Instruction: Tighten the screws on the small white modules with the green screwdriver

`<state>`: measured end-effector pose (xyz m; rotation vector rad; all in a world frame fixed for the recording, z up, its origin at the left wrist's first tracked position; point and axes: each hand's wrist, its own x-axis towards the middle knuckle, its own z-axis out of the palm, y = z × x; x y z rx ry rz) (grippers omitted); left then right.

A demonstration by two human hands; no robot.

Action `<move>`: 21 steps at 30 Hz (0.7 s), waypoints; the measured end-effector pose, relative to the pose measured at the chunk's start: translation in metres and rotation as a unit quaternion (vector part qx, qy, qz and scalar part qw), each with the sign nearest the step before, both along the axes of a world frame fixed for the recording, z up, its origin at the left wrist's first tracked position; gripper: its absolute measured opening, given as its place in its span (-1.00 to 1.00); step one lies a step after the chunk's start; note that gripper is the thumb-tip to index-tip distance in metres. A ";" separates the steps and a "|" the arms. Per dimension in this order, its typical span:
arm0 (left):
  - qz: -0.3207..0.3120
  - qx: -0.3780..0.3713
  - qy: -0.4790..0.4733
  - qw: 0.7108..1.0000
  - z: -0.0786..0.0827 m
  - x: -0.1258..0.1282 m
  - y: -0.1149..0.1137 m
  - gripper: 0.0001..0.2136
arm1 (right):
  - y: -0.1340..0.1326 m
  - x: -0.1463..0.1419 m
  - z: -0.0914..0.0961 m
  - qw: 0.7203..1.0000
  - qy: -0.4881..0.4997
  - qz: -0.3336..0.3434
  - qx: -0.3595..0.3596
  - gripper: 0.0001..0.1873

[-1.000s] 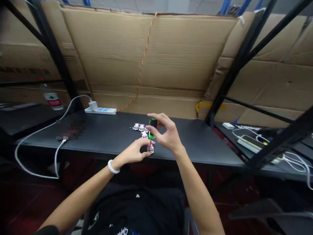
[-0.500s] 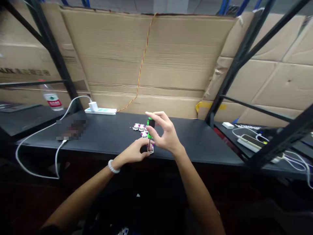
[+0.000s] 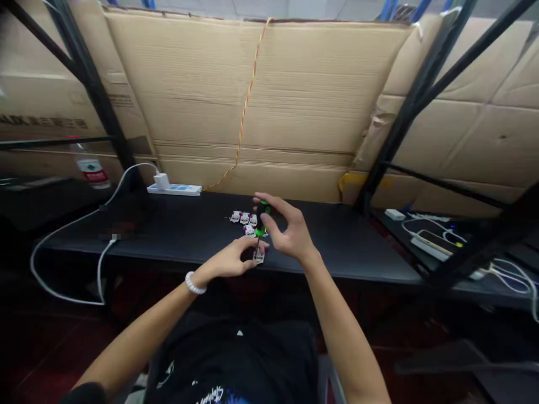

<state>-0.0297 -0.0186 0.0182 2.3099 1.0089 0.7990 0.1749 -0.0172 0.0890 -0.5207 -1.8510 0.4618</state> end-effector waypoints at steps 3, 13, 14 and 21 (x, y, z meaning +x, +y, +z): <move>0.005 0.005 -0.022 1.000 0.002 0.004 -0.003 -0.86 | -0.002 0.000 -0.002 1.000 -0.002 0.006 -0.005 -0.56; 0.044 0.019 -0.054 0.997 -0.002 0.014 -0.010 -0.80 | -0.007 -0.003 0.002 1.000 -0.020 0.003 0.014 -0.55; 0.048 0.024 -0.053 0.997 -0.002 0.015 -0.010 -0.80 | -0.007 -0.003 0.002 1.000 -0.020 0.005 0.017 -0.55; 0.057 0.028 -0.050 0.997 -0.004 0.016 -0.010 -0.79 | -0.005 -0.003 0.002 0.999 -0.025 -0.002 0.046 -0.57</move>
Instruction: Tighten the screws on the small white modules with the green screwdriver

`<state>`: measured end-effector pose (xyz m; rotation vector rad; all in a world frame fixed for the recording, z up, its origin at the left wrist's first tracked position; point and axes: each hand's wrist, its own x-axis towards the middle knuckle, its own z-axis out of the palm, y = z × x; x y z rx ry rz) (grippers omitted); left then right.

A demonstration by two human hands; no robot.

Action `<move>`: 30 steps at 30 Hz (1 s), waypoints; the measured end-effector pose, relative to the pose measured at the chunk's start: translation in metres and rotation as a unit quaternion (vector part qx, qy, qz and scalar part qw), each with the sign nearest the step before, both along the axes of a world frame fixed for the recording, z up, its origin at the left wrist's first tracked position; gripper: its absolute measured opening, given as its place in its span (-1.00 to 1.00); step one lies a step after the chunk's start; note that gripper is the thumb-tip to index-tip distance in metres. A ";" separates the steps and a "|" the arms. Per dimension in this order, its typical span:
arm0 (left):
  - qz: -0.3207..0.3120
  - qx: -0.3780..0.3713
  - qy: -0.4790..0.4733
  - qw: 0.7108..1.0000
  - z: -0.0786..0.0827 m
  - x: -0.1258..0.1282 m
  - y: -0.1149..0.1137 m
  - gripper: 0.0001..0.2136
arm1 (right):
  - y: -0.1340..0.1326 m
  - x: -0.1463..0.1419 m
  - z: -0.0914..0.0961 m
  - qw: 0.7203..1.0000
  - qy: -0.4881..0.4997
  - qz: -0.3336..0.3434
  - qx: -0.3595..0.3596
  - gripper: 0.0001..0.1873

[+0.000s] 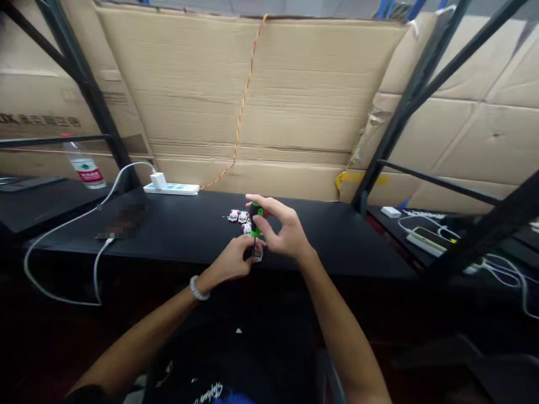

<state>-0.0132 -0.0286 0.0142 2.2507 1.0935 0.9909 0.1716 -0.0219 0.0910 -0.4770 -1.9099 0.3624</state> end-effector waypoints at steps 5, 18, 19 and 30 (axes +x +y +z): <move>0.006 -0.010 0.005 1.000 -0.001 0.001 0.001 -0.78 | -0.001 -0.001 0.004 1.000 -0.007 -0.026 0.013 -0.64; 0.031 -0.022 0.028 0.999 0.002 0.002 -0.001 -0.78 | -0.003 -0.016 0.005 0.983 0.006 -0.139 0.118 -0.70; 0.031 -0.022 0.030 0.999 0.003 0.002 -0.001 -0.78 | -0.003 -0.017 0.004 0.980 0.012 -0.154 0.125 -0.71; 0.027 -0.013 0.030 0.999 0.002 0.004 -0.002 -0.75 | -0.005 -0.030 0.001 0.931 0.058 -0.312 0.182 -0.91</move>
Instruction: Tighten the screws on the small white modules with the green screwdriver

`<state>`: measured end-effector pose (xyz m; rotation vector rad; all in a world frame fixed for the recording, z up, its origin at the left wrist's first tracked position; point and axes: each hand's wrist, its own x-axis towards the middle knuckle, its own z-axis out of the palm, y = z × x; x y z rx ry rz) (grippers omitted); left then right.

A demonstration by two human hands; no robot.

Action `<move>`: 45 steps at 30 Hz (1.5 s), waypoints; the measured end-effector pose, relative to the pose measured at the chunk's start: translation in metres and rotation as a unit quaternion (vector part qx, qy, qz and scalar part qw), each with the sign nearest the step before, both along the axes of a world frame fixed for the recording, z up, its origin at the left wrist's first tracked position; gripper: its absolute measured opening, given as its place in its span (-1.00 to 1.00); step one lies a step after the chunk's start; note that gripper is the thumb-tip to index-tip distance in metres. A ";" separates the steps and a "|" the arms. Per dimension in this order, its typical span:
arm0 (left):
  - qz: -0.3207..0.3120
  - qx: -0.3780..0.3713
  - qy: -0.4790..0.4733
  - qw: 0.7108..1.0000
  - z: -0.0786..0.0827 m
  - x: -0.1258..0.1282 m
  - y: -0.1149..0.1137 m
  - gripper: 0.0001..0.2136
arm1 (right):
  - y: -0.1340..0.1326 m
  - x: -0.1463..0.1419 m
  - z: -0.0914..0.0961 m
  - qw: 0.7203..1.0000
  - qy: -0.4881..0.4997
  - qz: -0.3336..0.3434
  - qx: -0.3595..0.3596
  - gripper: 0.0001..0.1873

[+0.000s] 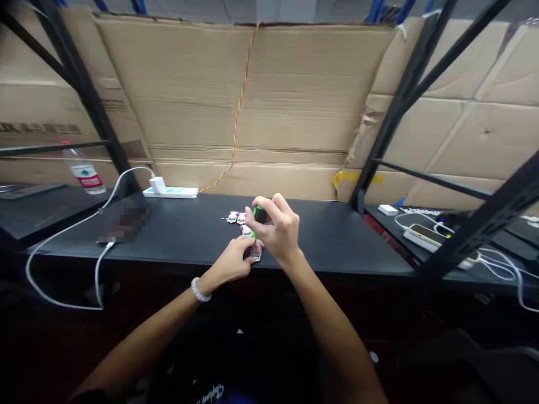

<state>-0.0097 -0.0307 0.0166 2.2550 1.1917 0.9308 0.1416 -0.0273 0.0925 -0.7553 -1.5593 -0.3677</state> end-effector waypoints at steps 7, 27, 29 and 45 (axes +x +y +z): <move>-0.003 -0.012 0.007 1.000 0.004 -0.002 0.000 -0.78 | 0.000 0.009 0.001 1.000 0.002 0.015 0.004 -0.92; -0.022 0.058 0.200 0.978 0.048 0.023 0.054 -0.79 | -0.008 0.118 0.010 0.950 0.286 -0.094 0.079 -0.68; -0.021 0.049 0.256 0.965 0.049 0.037 0.067 -0.75 | -0.009 0.119 0.009 0.950 0.288 -0.092 0.076 -0.68; -0.094 0.025 0.282 0.955 0.034 0.043 0.092 -0.68 | -0.011 0.115 0.008 0.957 0.277 -0.071 0.053 -0.70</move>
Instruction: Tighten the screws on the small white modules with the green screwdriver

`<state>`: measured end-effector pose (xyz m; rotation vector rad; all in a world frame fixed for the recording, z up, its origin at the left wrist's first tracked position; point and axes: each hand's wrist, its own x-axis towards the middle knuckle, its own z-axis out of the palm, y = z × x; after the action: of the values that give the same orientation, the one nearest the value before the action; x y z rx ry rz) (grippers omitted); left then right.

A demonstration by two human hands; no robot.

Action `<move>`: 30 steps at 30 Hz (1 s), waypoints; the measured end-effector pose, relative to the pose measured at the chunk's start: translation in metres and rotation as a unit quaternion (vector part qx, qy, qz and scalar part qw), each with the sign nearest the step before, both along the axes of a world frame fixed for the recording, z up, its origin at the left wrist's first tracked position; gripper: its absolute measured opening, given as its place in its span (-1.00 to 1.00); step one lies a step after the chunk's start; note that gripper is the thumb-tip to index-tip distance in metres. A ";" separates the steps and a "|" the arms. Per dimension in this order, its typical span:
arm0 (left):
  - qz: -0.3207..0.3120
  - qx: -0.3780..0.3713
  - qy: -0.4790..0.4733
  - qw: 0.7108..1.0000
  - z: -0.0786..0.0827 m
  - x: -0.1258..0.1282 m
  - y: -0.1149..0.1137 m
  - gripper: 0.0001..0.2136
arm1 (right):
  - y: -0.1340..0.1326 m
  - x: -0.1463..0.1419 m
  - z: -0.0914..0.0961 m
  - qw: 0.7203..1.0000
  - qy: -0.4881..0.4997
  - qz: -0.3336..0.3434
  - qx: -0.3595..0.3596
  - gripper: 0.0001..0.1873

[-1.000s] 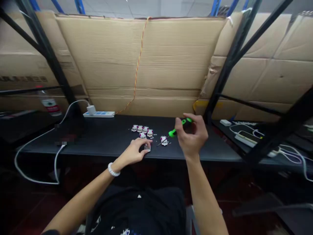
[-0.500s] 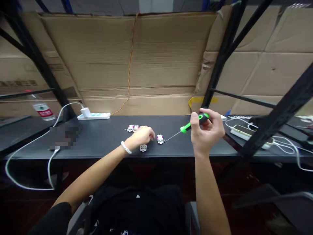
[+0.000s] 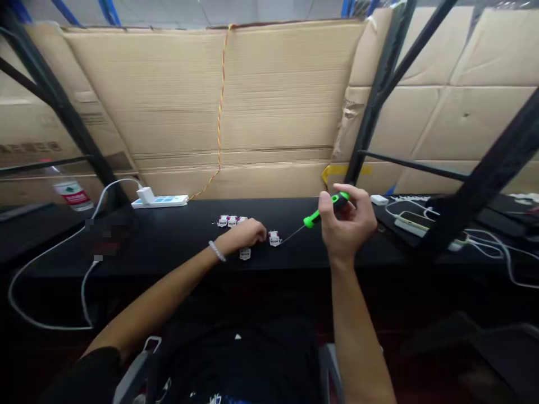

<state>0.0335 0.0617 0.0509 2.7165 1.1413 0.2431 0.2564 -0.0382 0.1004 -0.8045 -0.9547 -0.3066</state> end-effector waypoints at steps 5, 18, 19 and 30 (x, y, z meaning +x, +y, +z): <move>-0.061 0.016 0.051 0.997 0.001 -0.001 0.006 -0.65 | 0.000 -0.001 0.000 1.000 -0.002 -0.012 -0.011 -0.69; -0.081 -0.023 0.057 0.995 0.005 -0.009 0.018 -0.57 | -0.002 -0.002 0.003 1.000 -0.006 -0.007 -0.001 -0.72; -0.082 -0.011 0.065 0.994 0.005 -0.009 0.019 -0.60 | -0.002 -0.001 0.002 1.000 -0.008 -0.004 0.002 -0.73; -0.024 0.031 0.100 0.994 0.013 0.000 0.018 -0.86 | -0.002 -0.001 0.002 1.000 -0.006 0.013 0.005 -0.72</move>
<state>0.0338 0.0795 0.0634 2.8724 1.1341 0.0004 0.2554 -0.0398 0.1023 -0.7804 -0.9740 -0.2944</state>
